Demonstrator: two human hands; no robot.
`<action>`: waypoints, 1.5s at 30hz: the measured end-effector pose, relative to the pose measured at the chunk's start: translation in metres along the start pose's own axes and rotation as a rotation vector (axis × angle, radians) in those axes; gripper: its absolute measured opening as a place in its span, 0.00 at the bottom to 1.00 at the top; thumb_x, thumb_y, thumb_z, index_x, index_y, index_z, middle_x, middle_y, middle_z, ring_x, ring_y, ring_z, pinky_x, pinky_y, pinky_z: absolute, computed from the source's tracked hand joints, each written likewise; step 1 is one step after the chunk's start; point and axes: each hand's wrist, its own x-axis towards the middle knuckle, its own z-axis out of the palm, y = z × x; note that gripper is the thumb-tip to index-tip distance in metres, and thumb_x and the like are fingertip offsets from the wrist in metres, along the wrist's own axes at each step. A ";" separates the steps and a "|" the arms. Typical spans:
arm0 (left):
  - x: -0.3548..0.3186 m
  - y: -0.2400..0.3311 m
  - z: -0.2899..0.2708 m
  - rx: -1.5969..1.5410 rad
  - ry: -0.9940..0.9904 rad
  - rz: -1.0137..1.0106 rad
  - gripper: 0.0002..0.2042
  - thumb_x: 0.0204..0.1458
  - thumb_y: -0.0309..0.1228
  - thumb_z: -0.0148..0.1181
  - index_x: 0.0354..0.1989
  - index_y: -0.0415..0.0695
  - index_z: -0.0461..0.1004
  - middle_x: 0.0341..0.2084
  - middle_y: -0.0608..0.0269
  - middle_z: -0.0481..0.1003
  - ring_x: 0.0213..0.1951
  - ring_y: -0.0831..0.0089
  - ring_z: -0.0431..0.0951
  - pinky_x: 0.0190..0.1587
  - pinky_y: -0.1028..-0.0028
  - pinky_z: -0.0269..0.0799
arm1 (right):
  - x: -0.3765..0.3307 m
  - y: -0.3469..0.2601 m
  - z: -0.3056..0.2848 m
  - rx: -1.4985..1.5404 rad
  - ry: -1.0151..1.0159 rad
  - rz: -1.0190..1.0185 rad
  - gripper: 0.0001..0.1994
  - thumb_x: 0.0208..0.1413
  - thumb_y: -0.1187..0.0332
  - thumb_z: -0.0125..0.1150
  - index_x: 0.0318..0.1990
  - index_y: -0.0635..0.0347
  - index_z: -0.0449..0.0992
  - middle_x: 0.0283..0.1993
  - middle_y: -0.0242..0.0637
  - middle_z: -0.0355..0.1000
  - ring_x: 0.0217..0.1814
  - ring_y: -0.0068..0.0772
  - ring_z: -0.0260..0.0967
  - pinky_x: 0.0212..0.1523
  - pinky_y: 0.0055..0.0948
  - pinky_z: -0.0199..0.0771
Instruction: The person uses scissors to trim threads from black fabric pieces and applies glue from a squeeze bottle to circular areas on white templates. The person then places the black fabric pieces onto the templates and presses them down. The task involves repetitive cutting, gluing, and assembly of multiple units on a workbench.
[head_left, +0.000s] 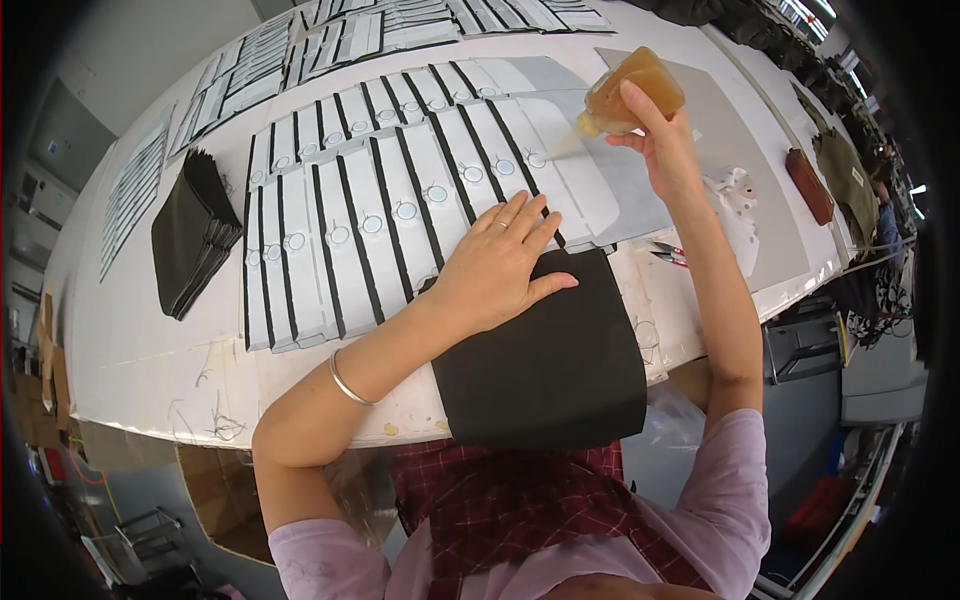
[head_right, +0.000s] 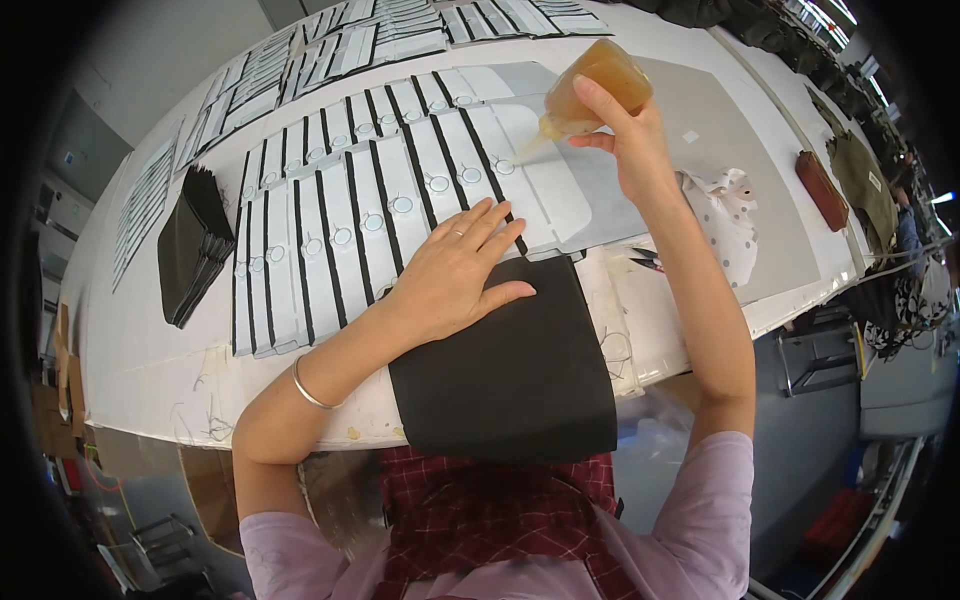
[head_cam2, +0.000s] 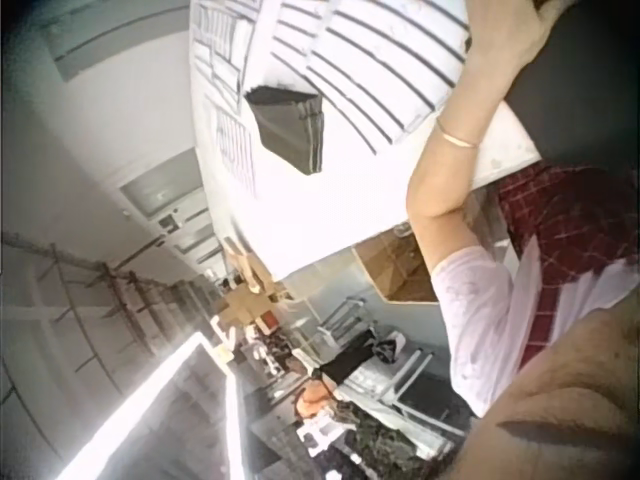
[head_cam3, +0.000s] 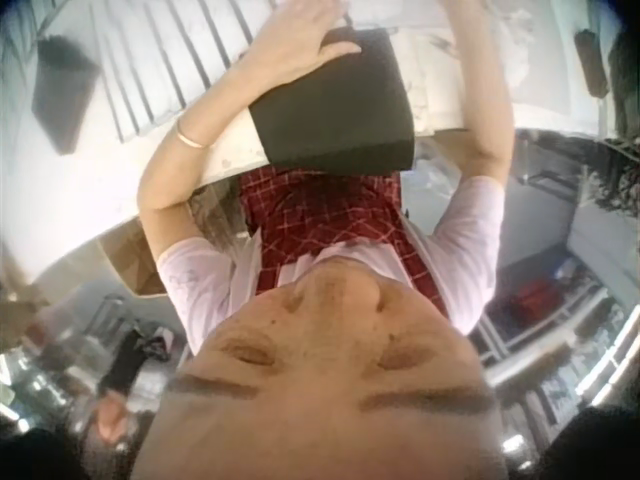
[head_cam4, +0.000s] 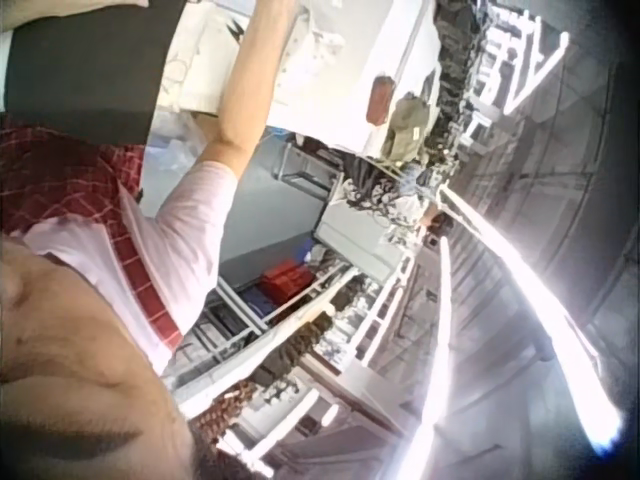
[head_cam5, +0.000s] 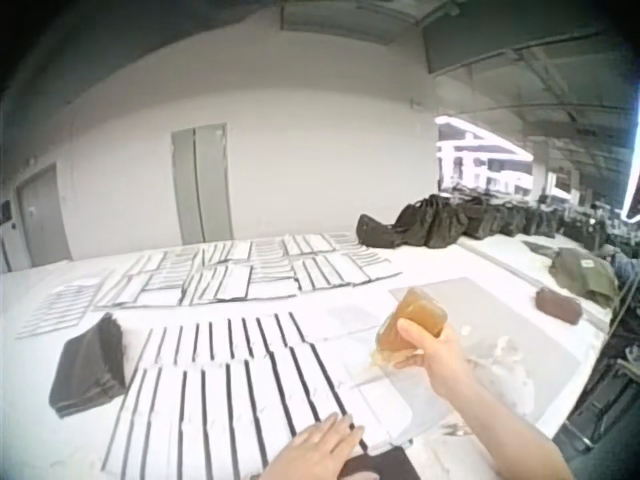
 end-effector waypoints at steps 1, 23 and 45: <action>0.000 0.000 0.000 -0.001 0.004 0.000 0.34 0.59 0.54 0.56 0.62 0.36 0.67 0.64 0.41 0.65 0.67 0.46 0.62 0.67 0.55 0.59 | 0.000 -0.001 0.001 -0.003 0.003 -0.010 0.30 0.51 0.52 0.71 0.56 0.60 0.71 0.51 0.37 0.73 0.49 0.30 0.75 0.40 0.31 0.81; -0.004 -0.003 0.007 -0.076 0.126 0.016 0.30 0.59 0.50 0.58 0.59 0.36 0.70 0.61 0.41 0.68 0.65 0.45 0.65 0.66 0.55 0.61 | 0.012 -0.040 0.011 -0.428 -0.006 -0.158 0.35 0.48 0.47 0.73 0.57 0.62 0.72 0.47 0.39 0.76 0.45 0.30 0.78 0.37 0.26 0.81; -0.003 -0.004 0.009 -0.056 0.148 0.020 0.29 0.59 0.49 0.58 0.58 0.36 0.71 0.59 0.41 0.69 0.64 0.45 0.66 0.65 0.56 0.61 | 0.001 -0.031 0.000 -0.273 -0.008 -0.194 0.26 0.58 0.53 0.66 0.55 0.65 0.72 0.47 0.40 0.75 0.44 0.31 0.78 0.34 0.28 0.81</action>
